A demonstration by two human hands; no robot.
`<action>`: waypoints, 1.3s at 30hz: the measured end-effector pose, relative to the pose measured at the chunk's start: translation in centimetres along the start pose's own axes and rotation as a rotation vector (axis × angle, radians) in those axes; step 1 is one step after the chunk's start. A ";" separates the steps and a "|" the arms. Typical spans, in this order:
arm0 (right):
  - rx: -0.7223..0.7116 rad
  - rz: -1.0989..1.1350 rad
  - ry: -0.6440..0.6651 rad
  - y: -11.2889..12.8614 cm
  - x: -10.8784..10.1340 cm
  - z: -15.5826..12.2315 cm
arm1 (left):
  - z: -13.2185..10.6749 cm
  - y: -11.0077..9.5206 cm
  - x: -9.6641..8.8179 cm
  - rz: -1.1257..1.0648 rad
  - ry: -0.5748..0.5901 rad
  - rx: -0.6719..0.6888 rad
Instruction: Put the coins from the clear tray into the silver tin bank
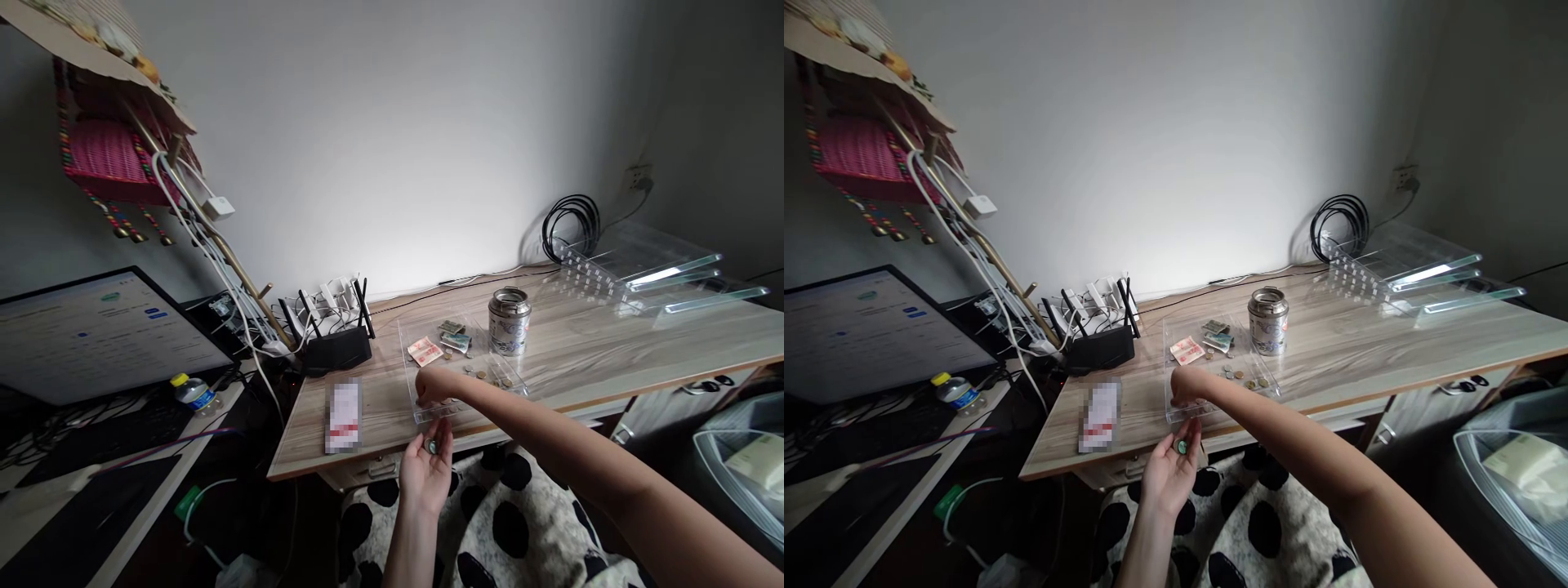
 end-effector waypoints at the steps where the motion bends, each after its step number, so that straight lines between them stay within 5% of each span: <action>1: -0.023 0.030 -0.059 0.0 -0.5 -0.9 | 0.0 0.1 0.1 -0.001 0.007 0.005; 3: -0.132 0.130 -0.093 0.2 -1.1 -2.9 | 0.1 0.2 0.3 -0.002 0.020 0.032; 7: -0.322 0.208 0.078 0.8 -1.2 -5.6 | 0.5 0.8 0.9 -0.019 -0.024 0.062; 12: -0.123 -0.011 -0.145 -2.9 -1.1 -3.0 | 0.3 1.2 0.9 -0.047 -0.033 -0.074; 17: -0.064 -0.074 -0.038 -5.9 1.0 -1.0 | 0.4 1.2 0.0 -0.017 0.009 -0.089; 28: -0.072 0.046 0.028 -5.2 1.2 -1.6 | 0.9 1.3 -0.4 -0.073 -0.002 -0.126; 35: -0.197 0.079 0.276 -5.8 1.6 -0.6 | 0.6 1.4 -0.1 -0.076 -0.036 -0.131; 39: -0.146 0.015 0.222 -5.7 0.4 -1.3 | 0.5 1.6 0.1 -0.048 -0.052 -0.121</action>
Point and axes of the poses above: each hand's wrist, its own z-axis towards the middle knuckle, its own x-axis out of the palm, y = z × x, the point moved 2 cm from there along z, towards the middle knuckle, and after that the axes turned 3 degrees about -z, right-handed, at the moved point
